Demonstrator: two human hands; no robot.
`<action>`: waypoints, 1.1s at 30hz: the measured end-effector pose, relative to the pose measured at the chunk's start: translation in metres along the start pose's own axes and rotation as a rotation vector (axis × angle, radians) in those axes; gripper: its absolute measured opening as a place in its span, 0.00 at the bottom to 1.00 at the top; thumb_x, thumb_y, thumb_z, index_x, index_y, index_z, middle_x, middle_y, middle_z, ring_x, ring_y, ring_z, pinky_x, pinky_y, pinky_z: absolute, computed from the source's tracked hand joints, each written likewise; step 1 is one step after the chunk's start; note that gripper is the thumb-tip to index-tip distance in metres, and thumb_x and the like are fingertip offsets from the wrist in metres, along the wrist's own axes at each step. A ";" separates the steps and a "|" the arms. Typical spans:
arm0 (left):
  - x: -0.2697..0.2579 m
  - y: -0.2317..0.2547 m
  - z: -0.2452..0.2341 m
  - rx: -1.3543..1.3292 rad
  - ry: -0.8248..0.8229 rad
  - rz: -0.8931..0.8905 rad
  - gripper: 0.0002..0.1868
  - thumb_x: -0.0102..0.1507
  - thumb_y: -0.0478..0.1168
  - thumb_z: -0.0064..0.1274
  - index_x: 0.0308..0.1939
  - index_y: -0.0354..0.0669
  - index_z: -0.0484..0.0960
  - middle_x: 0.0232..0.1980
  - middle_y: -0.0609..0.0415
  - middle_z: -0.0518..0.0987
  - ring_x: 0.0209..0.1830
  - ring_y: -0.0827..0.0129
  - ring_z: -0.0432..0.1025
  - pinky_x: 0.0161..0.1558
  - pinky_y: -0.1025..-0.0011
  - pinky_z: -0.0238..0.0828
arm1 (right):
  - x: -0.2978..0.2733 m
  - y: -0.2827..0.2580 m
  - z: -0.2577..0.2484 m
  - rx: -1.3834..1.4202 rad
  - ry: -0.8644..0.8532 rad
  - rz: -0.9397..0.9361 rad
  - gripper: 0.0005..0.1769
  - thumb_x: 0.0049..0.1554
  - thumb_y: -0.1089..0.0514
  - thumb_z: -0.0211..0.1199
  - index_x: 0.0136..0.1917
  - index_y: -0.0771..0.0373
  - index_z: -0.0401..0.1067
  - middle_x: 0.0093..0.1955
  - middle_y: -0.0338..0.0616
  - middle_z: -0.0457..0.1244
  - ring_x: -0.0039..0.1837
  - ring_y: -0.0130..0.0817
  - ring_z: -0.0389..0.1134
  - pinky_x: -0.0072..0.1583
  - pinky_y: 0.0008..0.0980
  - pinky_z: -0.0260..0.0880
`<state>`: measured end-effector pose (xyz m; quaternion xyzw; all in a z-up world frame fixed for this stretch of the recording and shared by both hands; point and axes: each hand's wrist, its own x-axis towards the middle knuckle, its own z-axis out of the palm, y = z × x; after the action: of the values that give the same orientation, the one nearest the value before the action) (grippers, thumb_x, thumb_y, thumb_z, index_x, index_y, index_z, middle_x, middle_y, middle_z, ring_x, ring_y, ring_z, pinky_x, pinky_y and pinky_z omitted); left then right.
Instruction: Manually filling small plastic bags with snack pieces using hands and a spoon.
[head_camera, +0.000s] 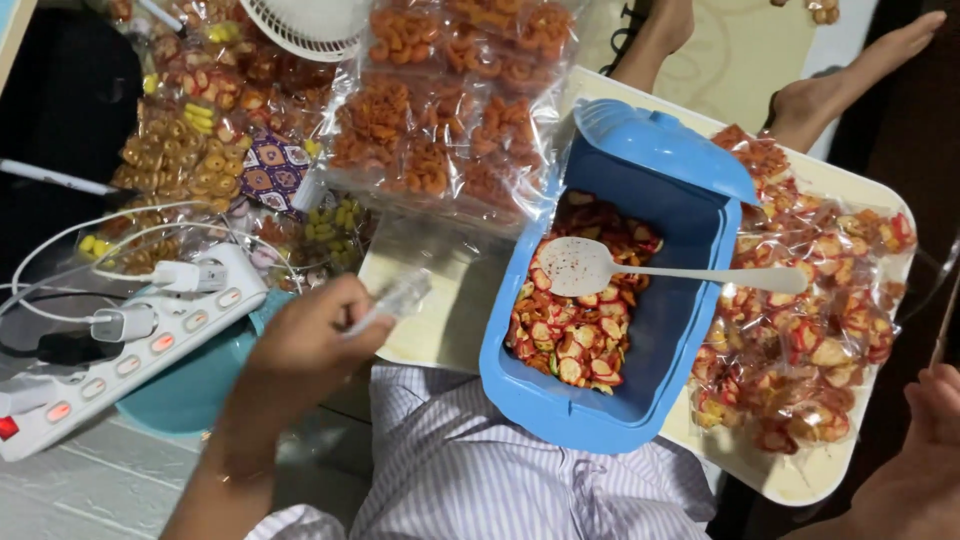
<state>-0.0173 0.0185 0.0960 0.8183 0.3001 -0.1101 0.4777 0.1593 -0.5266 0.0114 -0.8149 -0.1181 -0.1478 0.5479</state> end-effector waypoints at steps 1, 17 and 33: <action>-0.009 0.007 -0.003 0.006 -0.010 0.010 0.16 0.60 0.49 0.56 0.26 0.44 0.71 0.25 0.57 0.73 0.23 0.70 0.63 0.28 0.69 0.58 | -0.004 -0.008 0.001 -0.006 0.014 0.003 0.36 0.80 0.34 0.34 0.76 0.69 0.61 0.82 0.54 0.57 0.87 0.43 0.57 0.89 0.40 0.60; -0.002 0.104 0.114 -0.238 -0.039 0.769 0.17 0.64 0.38 0.53 0.55 0.35 0.79 0.48 0.47 0.87 0.39 0.66 0.83 0.38 0.72 0.80 | 0.005 -0.154 0.133 -0.088 -0.215 -0.203 0.21 0.46 0.63 0.74 0.54 0.64 0.76 0.51 0.46 0.70 0.54 0.35 0.71 0.58 0.33 0.73; -0.002 0.099 0.115 -0.164 0.003 0.818 0.16 0.64 0.38 0.54 0.55 0.36 0.79 0.40 0.47 0.87 0.28 0.68 0.80 0.27 0.73 0.76 | 0.007 -0.161 0.144 -0.059 -0.279 -0.272 0.21 0.46 0.62 0.76 0.54 0.63 0.78 0.40 0.40 0.74 0.42 0.28 0.72 0.46 0.25 0.74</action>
<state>0.0524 -0.1158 0.1081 0.8294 -0.0415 0.1142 0.5453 0.1245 -0.3326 0.1009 -0.8198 -0.2975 -0.1092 0.4770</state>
